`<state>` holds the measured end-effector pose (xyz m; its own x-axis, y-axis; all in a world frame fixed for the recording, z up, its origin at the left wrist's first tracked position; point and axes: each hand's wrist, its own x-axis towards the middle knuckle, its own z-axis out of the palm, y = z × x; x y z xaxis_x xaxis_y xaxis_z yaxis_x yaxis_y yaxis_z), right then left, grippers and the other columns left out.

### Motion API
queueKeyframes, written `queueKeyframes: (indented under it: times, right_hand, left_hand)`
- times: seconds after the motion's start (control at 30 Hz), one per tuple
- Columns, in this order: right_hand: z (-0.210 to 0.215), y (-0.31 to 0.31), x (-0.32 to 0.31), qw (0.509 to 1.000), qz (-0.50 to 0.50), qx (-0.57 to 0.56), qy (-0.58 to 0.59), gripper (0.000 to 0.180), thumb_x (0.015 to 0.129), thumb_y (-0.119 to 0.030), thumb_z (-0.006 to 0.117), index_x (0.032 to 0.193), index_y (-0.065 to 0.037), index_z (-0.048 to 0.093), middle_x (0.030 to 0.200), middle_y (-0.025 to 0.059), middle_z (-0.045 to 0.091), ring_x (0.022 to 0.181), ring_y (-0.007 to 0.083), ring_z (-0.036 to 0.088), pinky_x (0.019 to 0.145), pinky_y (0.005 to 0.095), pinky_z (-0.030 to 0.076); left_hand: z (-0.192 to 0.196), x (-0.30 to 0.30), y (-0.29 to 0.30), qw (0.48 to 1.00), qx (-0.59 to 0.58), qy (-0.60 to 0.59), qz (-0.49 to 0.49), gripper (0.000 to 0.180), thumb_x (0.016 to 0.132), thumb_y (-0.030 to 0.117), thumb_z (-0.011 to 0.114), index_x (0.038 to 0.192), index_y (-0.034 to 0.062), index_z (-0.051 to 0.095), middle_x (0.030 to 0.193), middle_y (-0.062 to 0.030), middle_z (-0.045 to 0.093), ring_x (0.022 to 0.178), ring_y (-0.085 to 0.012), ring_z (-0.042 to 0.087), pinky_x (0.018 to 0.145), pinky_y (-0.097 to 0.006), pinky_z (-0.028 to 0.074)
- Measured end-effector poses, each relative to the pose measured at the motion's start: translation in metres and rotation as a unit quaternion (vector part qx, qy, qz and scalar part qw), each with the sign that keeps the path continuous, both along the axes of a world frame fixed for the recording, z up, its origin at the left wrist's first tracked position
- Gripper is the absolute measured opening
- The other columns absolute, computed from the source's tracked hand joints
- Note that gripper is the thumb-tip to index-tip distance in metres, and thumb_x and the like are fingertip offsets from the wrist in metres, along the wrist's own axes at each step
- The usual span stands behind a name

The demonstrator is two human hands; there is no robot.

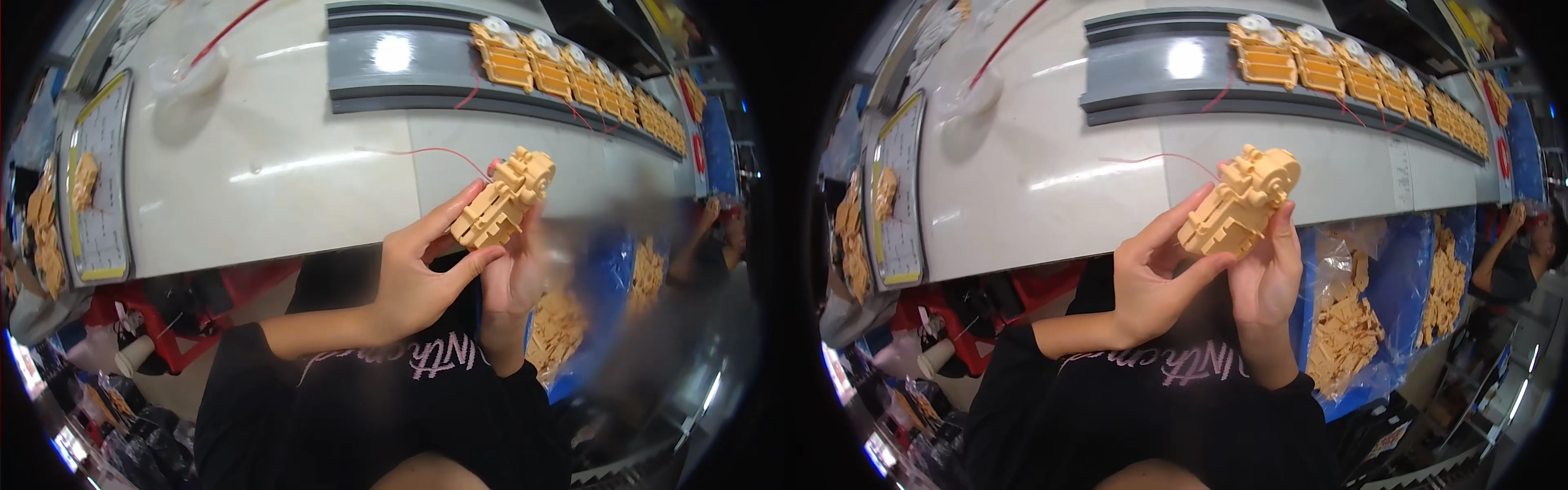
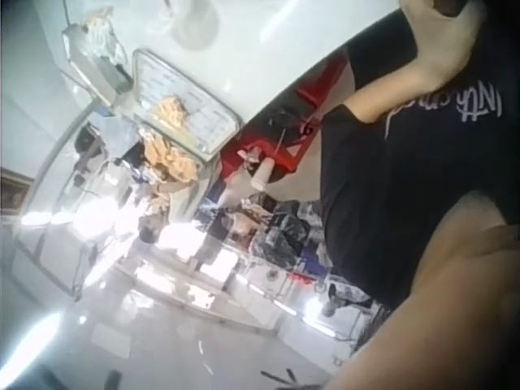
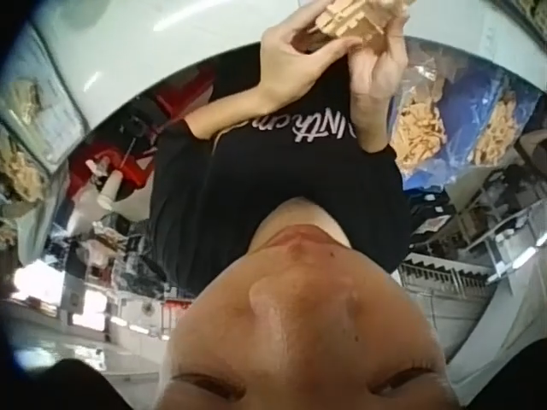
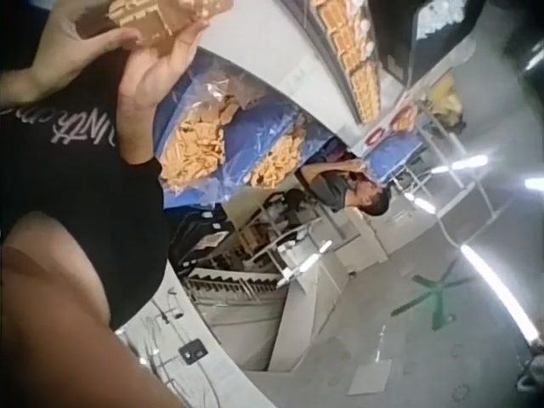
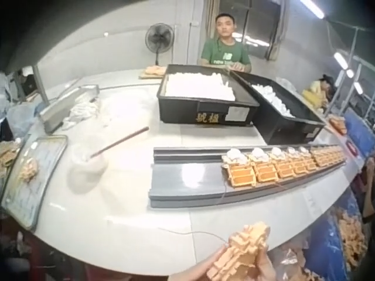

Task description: Assembling small gears and internal components into toy vehicle chassis.

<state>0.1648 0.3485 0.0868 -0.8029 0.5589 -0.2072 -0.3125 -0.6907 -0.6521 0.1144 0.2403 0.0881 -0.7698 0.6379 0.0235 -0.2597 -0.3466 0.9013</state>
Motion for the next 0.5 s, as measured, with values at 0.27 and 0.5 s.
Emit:
queueKeyframes:
  times: [0.27, 0.5]
  right_hand:
    - [-0.011, -0.006, -0.003, 0.933, -0.066, 0.354, 0.005, 0.073, 0.089, -0.044, 0.056, 0.135, 0.008, 0.032, 0.13, 0.0228, 0.046, 0.116, 0.0373, 0.051, 0.101, 0.0471, 0.039]
    - [0.028, -0.011, -0.003, 0.884, 0.098, 0.455, 0.048, 0.059, 0.069, -0.014, 0.079, 0.117, 0.003, 0.049, 0.109, 0.0171, 0.053, 0.104, 0.0264, 0.054, 0.091, 0.0374, 0.045]
  left_hand:
    - [0.002, -0.002, -0.037, 0.996, 0.013, 0.028, 0.079, 0.042, 0.087, -0.002, 0.06, 0.127, -0.0046, 0.048, 0.12, -0.0158, 0.057, 0.106, -0.0181, 0.059, 0.091, -0.029, 0.049]
    - [0.0, -0.011, -0.066, 0.987, 0.019, 0.154, 0.048, 0.046, 0.084, 0.009, 0.068, 0.123, -0.006, 0.048, 0.117, -0.0168, 0.057, 0.105, -0.0204, 0.056, 0.091, -0.031, 0.044]
